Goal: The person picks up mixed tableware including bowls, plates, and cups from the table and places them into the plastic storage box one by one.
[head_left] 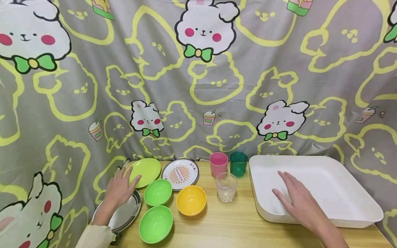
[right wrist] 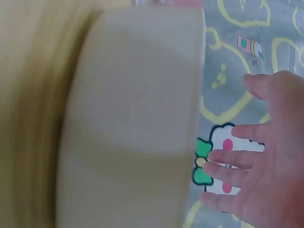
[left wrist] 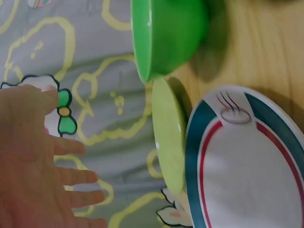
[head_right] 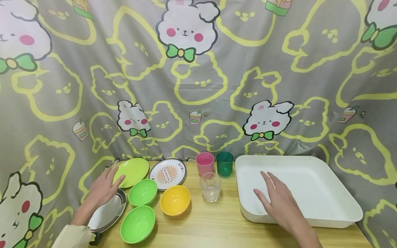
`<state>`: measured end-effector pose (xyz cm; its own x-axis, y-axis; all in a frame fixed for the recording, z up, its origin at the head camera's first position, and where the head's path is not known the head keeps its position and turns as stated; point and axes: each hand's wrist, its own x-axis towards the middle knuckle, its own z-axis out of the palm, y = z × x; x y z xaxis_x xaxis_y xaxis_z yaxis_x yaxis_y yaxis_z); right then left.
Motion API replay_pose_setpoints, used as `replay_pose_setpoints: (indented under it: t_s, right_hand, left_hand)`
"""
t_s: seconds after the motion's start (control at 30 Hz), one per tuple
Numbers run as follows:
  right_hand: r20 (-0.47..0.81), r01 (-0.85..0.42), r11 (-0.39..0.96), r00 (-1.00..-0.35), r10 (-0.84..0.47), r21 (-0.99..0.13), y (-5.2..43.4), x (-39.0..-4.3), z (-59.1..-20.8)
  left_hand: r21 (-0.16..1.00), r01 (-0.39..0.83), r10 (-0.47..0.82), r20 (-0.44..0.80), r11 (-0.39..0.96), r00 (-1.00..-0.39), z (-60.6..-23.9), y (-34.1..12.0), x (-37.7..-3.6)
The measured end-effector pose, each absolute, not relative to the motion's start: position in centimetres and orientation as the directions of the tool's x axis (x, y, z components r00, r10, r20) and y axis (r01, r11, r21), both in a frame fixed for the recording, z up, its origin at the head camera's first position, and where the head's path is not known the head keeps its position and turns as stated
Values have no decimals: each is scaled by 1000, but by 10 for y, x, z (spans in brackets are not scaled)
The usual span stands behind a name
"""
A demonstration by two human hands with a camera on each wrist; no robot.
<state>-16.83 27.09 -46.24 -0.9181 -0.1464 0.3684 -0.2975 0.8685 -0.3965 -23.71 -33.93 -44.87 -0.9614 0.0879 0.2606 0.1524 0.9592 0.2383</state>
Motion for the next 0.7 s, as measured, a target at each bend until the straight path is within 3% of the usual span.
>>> replay_pose_setpoints:
  t_s: [0.43, 0.7]
  right_hand:
    - [456, -374, 878, -864, -214, -298, 236, -157, -486]
    - [446, -361, 890, -869, -213, -279, 222, -152, -498]
  left_hand:
    - [346, 80, 38, 127, 935, -991, -461, -375, -225]
    - [298, -32, -41, 23, 954, -999, -466, -386, -219]
